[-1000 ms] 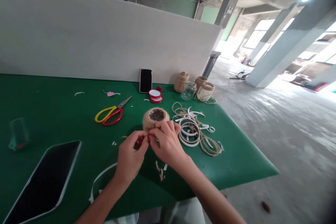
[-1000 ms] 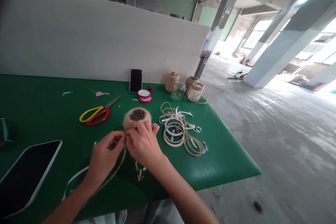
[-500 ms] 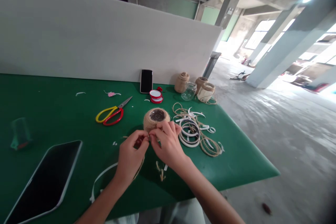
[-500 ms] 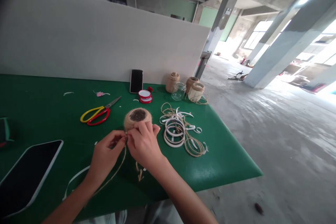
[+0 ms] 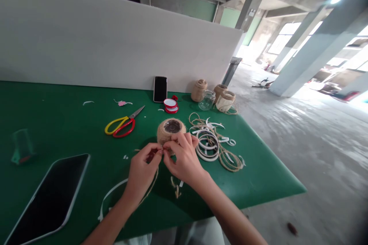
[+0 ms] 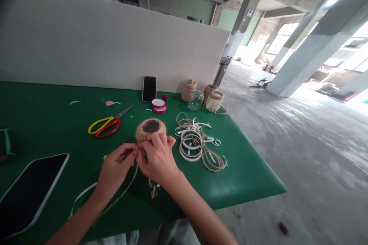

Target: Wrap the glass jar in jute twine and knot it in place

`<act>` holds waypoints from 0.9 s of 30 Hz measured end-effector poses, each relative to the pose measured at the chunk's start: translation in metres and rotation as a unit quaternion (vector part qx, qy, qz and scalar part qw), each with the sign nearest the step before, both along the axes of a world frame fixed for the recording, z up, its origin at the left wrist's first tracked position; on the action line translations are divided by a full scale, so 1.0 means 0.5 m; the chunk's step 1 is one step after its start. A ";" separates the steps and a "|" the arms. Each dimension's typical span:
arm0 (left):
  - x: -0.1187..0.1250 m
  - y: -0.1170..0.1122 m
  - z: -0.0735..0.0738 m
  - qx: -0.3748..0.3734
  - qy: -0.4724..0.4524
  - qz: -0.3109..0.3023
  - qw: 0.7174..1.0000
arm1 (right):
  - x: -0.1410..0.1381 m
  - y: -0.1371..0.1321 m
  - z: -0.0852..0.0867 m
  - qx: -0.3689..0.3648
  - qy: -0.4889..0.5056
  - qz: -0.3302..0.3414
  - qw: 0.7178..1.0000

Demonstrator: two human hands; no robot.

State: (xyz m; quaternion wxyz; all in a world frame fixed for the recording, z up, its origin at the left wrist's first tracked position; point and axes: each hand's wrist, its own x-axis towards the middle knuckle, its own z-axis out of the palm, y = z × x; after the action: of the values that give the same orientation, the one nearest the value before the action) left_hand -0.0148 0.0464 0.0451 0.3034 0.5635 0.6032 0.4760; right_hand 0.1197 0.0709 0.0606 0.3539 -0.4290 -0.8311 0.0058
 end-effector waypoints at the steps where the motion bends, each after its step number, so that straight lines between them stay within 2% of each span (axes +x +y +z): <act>1: -0.001 -0.001 0.000 0.001 -0.001 -0.001 1.000 | 0.000 0.000 0.000 0.001 -0.006 0.000 1.000; 7: -0.002 -0.005 -0.002 0.036 0.038 0.003 0.999 | -0.001 0.003 -0.008 0.019 -0.017 -0.008 1.000; 17: -0.005 -0.009 -0.012 0.195 0.180 0.013 0.964 | -0.008 0.003 -0.018 0.072 -0.013 -0.022 0.997; 22: -0.003 -0.007 -0.008 0.213 0.183 0.013 0.960 | -0.014 0.000 -0.022 0.077 0.001 -0.022 0.997; 27: 0.002 -0.007 -0.012 0.194 0.163 0.022 0.967 | -0.017 0.000 -0.022 0.061 0.014 -0.030 0.998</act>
State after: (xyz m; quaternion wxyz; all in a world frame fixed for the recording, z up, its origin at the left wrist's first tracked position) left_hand -0.0139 0.0430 0.0391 0.0754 0.6682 0.5531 0.4919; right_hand 0.1113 0.0709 0.0495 0.3904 -0.4317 -0.8116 -0.0496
